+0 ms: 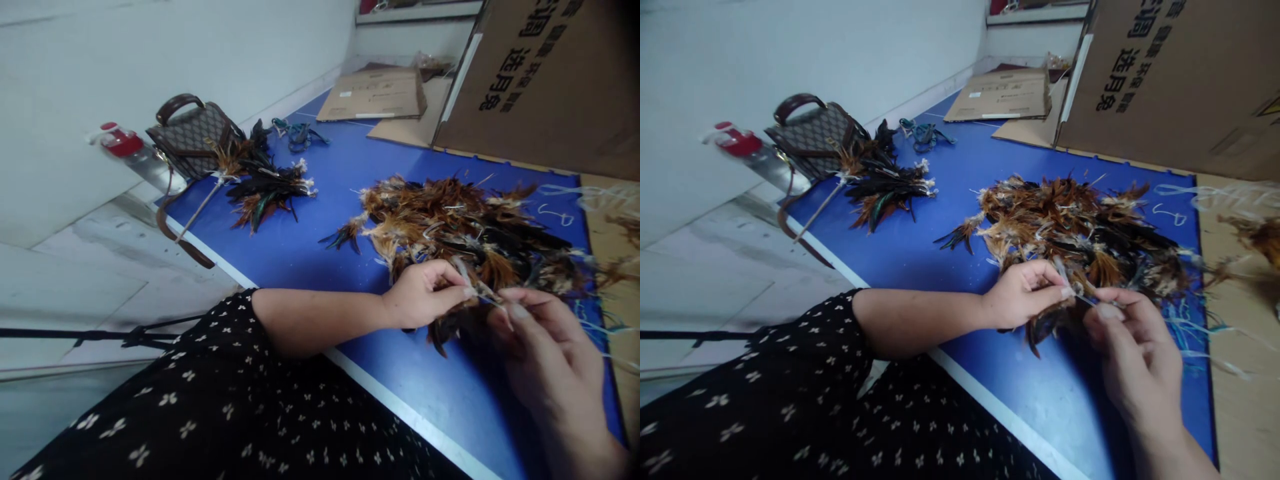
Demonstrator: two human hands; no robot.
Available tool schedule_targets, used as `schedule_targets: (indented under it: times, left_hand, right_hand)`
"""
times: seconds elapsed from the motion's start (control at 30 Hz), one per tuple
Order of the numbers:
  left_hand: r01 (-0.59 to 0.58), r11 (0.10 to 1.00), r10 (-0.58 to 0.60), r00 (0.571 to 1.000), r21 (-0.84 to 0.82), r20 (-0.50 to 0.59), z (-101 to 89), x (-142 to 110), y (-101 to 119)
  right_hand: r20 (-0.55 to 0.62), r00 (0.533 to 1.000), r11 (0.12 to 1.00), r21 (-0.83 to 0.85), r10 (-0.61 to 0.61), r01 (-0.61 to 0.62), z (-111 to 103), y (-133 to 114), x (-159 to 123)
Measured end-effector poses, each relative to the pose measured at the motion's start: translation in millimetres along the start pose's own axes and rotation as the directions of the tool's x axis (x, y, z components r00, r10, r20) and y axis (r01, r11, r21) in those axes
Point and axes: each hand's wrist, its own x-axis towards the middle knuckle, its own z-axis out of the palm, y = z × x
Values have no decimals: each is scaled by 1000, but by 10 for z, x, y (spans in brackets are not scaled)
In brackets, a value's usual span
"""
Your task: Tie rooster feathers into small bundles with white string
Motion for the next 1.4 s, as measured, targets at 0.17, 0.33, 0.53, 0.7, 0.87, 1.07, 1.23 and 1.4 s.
schedule_targets:
  times: [0.17,0.33,0.53,0.7,0.87,1.07,1.23,1.4]
  left_hand:
    - [58,995,-57,998,-81,6,13,-7,56]
    - [-5,1000,5,999,-13,36,23,-20,22]
    - [-339,885,328,940,320,89,-58,44,56]
    - [-463,785,387,886,412,256,-114,82,129]
    - [-396,879,302,893,264,333,-135,112,125]
    - [-97,994,76,956,60,283,-155,116,85]
    - [-43,996,16,948,78,319,-178,113,178]
    - [187,971,-222,937,147,270,-133,59,225]
  right_hand:
    - [-19,998,970,-237,-61,54,71,89,2]
    - [-132,991,987,-156,29,-50,105,82,-4]
    - [-11,995,994,-32,103,-103,72,73,54]
    - [50,987,989,10,150,-151,52,123,109]
    - [106,979,983,38,176,-181,59,120,109]
    - [202,951,971,17,232,-240,56,57,105]
    - [198,963,971,-193,183,-145,-134,17,167]
    - [178,984,929,-361,-21,85,-383,-50,132]
